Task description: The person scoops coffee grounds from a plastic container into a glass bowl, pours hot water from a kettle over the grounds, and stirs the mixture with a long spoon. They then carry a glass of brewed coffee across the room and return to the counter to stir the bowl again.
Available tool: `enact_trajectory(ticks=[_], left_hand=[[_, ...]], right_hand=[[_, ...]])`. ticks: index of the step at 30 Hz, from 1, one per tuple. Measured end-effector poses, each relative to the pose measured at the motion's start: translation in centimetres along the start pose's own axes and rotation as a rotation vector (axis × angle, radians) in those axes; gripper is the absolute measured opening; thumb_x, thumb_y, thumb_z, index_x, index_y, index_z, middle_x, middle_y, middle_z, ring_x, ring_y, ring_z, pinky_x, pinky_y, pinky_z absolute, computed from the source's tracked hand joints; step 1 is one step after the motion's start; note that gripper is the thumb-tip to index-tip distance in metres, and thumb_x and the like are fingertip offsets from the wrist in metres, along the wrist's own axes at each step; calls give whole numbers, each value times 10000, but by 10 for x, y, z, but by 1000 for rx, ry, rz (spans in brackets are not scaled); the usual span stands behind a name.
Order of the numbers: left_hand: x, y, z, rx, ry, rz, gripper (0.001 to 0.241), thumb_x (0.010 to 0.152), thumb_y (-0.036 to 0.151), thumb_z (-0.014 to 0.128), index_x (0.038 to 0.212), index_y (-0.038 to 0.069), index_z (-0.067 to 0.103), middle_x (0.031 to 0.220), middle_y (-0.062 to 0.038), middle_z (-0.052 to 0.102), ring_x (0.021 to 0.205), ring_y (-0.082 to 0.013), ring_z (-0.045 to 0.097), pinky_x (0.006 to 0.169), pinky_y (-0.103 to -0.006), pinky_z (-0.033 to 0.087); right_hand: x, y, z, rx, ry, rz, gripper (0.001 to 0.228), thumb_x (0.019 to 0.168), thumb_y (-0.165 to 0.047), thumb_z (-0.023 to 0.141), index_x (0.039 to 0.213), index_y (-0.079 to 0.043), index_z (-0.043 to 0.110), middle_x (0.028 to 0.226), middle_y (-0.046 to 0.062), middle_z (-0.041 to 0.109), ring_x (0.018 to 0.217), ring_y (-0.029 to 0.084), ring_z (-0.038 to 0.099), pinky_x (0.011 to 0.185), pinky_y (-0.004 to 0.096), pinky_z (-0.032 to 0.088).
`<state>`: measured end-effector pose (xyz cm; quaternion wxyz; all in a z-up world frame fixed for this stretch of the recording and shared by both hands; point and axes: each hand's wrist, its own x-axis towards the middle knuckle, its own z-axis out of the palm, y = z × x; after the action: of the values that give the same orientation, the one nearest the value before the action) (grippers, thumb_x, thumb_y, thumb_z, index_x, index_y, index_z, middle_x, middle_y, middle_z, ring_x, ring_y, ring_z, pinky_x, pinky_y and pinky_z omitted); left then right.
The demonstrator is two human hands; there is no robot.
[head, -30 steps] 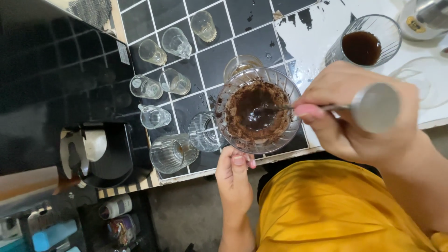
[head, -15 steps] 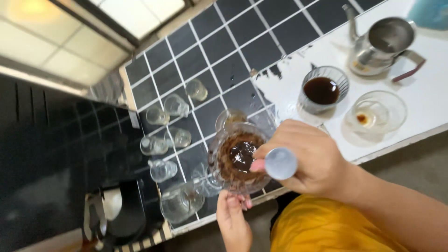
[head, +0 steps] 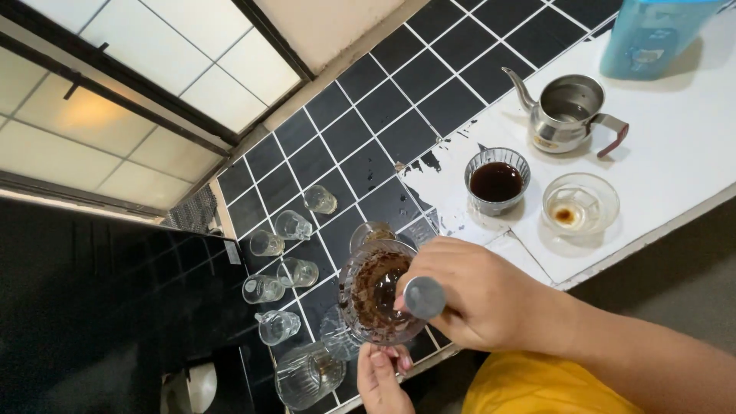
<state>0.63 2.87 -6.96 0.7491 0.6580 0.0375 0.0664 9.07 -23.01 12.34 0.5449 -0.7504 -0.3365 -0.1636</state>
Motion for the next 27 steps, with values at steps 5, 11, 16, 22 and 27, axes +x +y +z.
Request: enact_trajectory(ticks=[5, 11, 16, 22, 27], left_hand=[[-2, 7, 7, 17, 18, -32, 402, 1050, 375, 481, 908, 3, 540, 740, -91, 574, 671, -147, 528, 612, -274, 409], [-2, 12, 13, -8, 13, -49, 353, 1065, 325, 491, 919, 6, 536, 777, -75, 563, 715, -136, 511, 659, -273, 415], [-3, 23, 19, 29, 34, -57, 345, 1062, 312, 493, 915, 7, 560, 781, -63, 570, 720, -129, 521, 663, -271, 418], [-5, 30, 21, 58, 49, -79, 339, 1056, 297, 501, 909, 3, 583, 789, -54, 574, 724, -124, 529, 663, -270, 421], [-3, 9, 10, 11, 32, -48, 335, 1054, 284, 511, 913, -7, 599, 803, -67, 589, 728, -131, 532, 677, -277, 437]], right_hand=[[3, -2, -1, -58, 14, -6, 144, 816, -42, 710, 955, -58, 675, 868, 70, 671, 809, 277, 660, 745, 373, 538], [1, -1, 9, -59, 108, 57, 110, 918, -91, 733, 885, -34, 645, 812, 75, 670, 725, 258, 631, 649, 350, 515], [1, 7, 13, -74, 94, -52, 102, 900, -96, 736, 900, -37, 653, 801, 78, 645, 712, 260, 626, 650, 352, 509], [4, 7, 10, -78, 83, -40, 71, 861, -68, 730, 895, -53, 670, 802, 73, 667, 711, 263, 634, 644, 354, 509], [0, 9, 10, 35, 62, -97, 115, 870, -89, 737, 923, -42, 646, 869, 89, 686, 765, 262, 658, 709, 348, 536]])
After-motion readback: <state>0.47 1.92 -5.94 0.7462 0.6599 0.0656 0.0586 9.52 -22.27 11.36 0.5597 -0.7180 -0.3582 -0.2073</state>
